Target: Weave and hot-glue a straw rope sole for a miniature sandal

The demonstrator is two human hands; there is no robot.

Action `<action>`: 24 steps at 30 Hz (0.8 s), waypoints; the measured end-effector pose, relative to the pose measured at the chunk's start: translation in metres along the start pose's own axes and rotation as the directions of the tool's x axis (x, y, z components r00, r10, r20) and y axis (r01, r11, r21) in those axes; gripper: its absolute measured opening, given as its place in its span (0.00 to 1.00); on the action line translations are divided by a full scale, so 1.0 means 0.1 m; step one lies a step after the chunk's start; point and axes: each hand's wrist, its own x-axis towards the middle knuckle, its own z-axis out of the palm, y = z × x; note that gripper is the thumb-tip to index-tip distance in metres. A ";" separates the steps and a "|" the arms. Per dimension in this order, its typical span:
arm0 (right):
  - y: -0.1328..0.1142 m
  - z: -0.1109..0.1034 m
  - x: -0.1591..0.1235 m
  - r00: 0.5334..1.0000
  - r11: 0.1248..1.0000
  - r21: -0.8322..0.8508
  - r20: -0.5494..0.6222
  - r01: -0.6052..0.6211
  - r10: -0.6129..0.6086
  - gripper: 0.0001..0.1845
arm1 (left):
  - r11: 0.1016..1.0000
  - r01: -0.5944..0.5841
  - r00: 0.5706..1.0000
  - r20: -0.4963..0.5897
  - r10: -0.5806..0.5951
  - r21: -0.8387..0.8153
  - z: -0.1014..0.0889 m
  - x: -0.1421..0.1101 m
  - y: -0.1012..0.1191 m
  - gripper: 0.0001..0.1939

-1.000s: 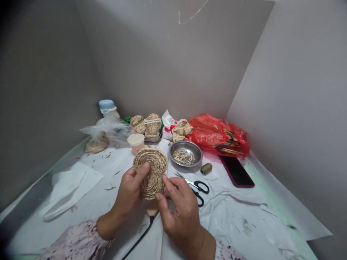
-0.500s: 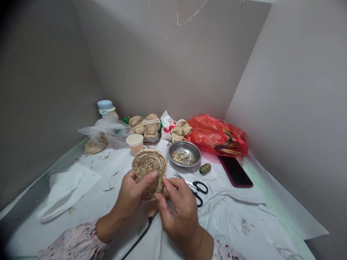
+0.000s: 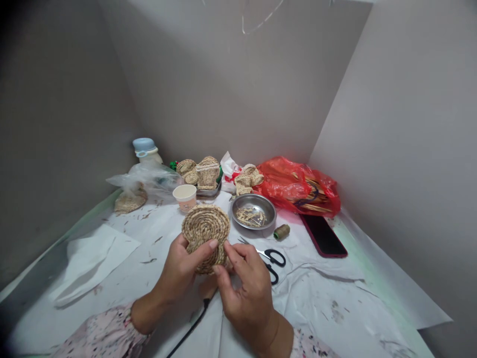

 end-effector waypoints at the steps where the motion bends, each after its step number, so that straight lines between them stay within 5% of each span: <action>1: 0.00 0.00 0.00 1.000 1.000 0.001 -0.003 -0.002 0.002 0.24 | 1.000 -0.006 1.000 -0.007 0.006 0.002 0.00 0.00 0.00 0.14; 24: -0.05 -0.04 0.06 0.995 0.992 0.091 -0.043 -0.088 0.093 0.18 | 1.000 0.019 0.999 0.036 -0.019 0.016 0.01 0.03 -0.01 0.16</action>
